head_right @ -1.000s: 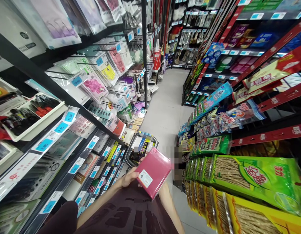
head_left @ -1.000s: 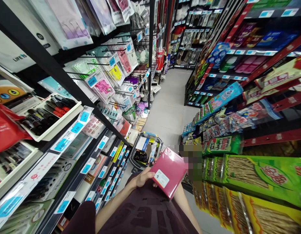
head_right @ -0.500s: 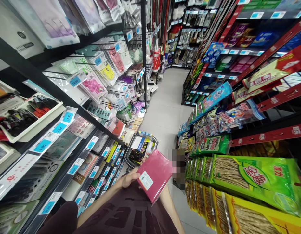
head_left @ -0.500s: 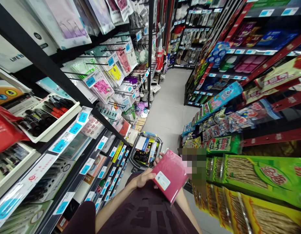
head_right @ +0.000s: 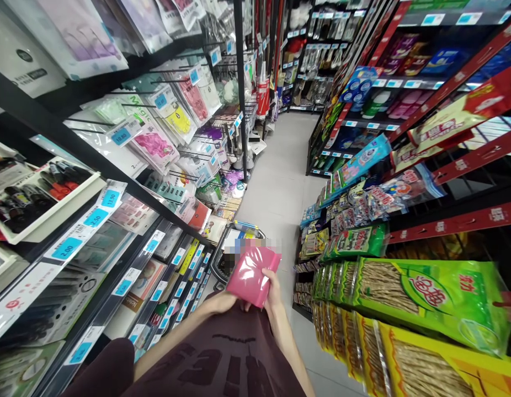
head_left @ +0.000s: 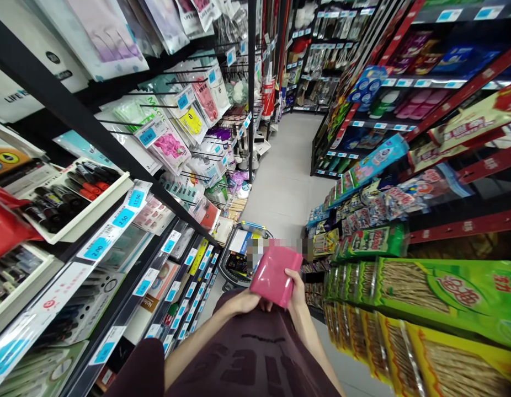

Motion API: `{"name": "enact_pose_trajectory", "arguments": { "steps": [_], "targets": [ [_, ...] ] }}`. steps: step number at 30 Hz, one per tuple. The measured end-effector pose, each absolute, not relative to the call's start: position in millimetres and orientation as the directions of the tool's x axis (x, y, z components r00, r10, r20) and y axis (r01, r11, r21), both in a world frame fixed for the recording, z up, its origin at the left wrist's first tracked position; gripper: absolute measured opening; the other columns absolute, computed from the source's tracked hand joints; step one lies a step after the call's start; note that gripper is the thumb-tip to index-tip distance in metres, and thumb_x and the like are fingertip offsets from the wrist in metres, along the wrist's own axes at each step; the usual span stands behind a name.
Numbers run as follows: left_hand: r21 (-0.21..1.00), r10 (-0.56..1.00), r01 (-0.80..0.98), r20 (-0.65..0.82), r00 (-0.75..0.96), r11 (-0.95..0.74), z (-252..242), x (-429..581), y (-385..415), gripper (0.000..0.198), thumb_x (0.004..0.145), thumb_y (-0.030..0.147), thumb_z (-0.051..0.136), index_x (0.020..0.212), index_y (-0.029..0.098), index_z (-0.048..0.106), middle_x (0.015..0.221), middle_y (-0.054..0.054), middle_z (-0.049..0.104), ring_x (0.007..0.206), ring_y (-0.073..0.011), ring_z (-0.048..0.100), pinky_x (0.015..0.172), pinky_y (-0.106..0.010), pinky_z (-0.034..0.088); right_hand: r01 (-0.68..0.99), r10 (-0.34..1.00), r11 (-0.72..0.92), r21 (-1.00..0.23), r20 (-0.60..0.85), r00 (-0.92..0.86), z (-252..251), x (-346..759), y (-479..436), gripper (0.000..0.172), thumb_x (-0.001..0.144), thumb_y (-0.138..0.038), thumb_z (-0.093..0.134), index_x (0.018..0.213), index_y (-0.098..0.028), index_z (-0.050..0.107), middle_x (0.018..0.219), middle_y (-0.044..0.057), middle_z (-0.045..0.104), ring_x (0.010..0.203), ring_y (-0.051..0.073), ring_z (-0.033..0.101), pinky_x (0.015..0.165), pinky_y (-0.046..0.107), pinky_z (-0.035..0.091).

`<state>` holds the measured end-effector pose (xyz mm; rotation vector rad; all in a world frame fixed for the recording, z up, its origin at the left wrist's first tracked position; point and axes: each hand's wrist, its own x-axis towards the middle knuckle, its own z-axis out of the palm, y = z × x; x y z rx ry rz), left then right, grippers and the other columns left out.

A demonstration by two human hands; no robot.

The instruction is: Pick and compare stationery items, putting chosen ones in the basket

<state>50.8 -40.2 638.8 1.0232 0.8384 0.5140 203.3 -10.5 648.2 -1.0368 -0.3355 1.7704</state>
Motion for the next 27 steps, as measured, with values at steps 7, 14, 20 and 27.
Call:
{"name": "enact_pose_trajectory", "arguments": {
  "steps": [7, 14, 20, 27],
  "targets": [
    [0.778, 0.882, -0.418, -0.438, 0.176, 0.470, 634.3, 42.1, -34.4, 0.056, 0.087, 0.067, 0.039, 0.084, 0.014, 0.057, 0.068, -0.003, 0.058, 0.057, -0.0127, 0.051, 0.058, -0.026, 0.041, -0.757, 0.800, -0.433, -0.489, -0.596, -0.072, 627.9, 204.1, -7.6, 0.035, 0.061, -0.032, 0.075, 0.091, -0.018, 0.062, 0.083, 0.003, 0.071, 0.070, 0.025, 0.068, 0.068, 0.038, 0.059],
    [0.922, 0.918, -0.142, -0.323, 0.229, 0.360, 642.2, 34.3, -36.7, 0.037, 0.087, 0.051, 0.058, 0.093, 0.014, 0.057, 0.066, 0.002, 0.053, 0.058, -0.0109, 0.050, 0.060, -0.025, 0.040, -0.744, 0.821, -0.419, -0.520, -0.567, -0.066, 630.4, 205.4, -10.1, 0.039, 0.057, -0.030, 0.079, 0.091, -0.019, 0.062, 0.086, 0.002, 0.071, 0.079, 0.026, 0.068, 0.072, 0.038, 0.058],
    [0.940, 0.893, -0.072, -0.292, 0.342, 0.335, 638.7, 33.8, -40.8, 0.036, 0.088, 0.048, 0.058, 0.091, 0.013, 0.058, 0.062, 0.003, 0.052, 0.057, -0.0101, 0.048, 0.060, -0.024, 0.038, -0.760, 0.803, -0.428, -0.489, -0.591, -0.072, 631.8, 207.6, -12.0, 0.038, 0.066, -0.044, 0.077, 0.089, -0.017, 0.065, 0.078, 0.004, 0.070, 0.079, 0.027, 0.068, 0.071, 0.037, 0.056],
    [0.922, 0.873, -0.118, -0.300, 0.385, 0.369, 641.6, 36.4, -49.6, 0.032, 0.087, 0.045, 0.059, 0.087, 0.014, 0.056, 0.060, 0.003, 0.051, 0.057, -0.0105, 0.047, 0.062, -0.024, 0.037, -0.786, 0.791, -0.422, -0.451, -0.606, -0.077, 633.0, 210.3, -20.0, 0.051, 0.074, -0.063, 0.070, 0.097, -0.017, 0.066, 0.086, 0.006, 0.071, 0.082, 0.027, 0.067, 0.073, 0.037, 0.054]
  ]
}}
